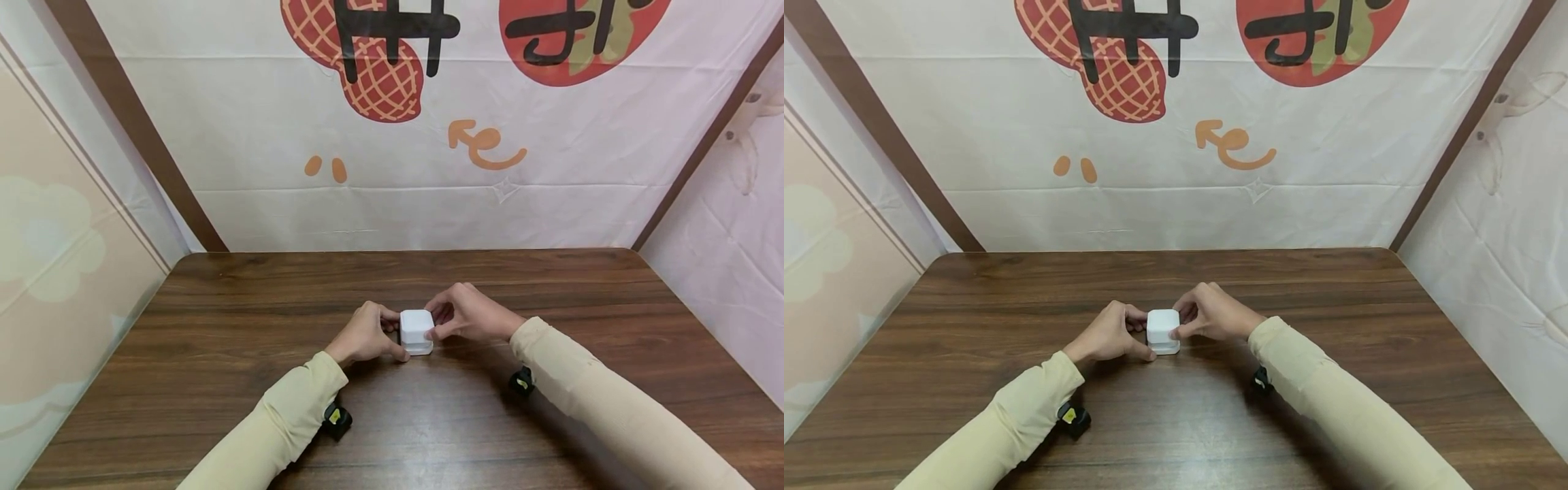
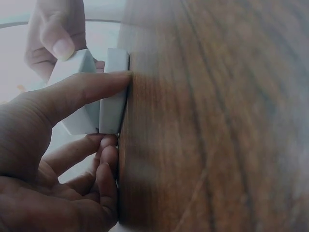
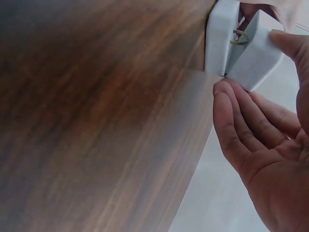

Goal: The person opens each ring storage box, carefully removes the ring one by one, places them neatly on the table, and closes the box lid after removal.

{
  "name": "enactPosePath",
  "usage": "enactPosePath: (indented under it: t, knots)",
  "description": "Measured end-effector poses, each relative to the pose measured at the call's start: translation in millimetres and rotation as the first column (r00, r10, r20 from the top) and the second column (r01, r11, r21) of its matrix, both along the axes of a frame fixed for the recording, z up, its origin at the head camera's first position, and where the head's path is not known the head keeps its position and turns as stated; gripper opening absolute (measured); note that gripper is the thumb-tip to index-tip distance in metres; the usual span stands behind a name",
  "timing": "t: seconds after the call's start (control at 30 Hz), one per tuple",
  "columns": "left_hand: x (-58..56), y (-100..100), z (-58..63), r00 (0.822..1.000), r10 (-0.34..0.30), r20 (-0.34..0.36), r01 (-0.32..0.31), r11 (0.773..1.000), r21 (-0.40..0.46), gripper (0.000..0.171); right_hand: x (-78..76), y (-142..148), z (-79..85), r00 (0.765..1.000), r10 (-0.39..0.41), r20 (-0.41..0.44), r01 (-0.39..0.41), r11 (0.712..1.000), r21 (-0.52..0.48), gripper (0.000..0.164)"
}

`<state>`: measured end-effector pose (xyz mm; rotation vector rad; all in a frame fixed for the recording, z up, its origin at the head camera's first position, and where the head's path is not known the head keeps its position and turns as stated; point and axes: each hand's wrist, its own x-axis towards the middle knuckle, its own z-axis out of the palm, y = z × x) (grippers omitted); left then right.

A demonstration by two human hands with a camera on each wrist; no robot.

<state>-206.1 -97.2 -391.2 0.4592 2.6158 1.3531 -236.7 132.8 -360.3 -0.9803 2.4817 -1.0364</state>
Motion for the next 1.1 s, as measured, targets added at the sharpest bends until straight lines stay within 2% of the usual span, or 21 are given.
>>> enactPosePath:
  t: [0.23,0.6,0.83,1.1]
  knots:
    - [-0.9,1,-1.6,1.0,0.005,0.004,-0.005,1.0,0.013,0.055,-8.8,4,3.3,0.997,-0.009,0.076,0.008,1.0,0.013,0.033]
    - [-2.4,3,-1.6,0.999,0.016,0.033,-0.017,1.0,0.016,0.052,-18.5,6,0.4,0.989,-0.012,0.15,0.013,1.0,-0.01,0.025]
    - [-2.0,3,0.1,0.999,0.017,0.043,-0.018,1.0,0.016,0.053,-20.5,6,-1.8,0.965,-0.036,0.259,0.054,0.997,-0.059,0.031]
    - [-3.0,4,2.2,0.998,0.014,0.064,-0.014,1.0,0.002,0.052,-20.8,4,-7.5,0.933,-0.064,0.353,0.114,0.986,-0.124,0.03]
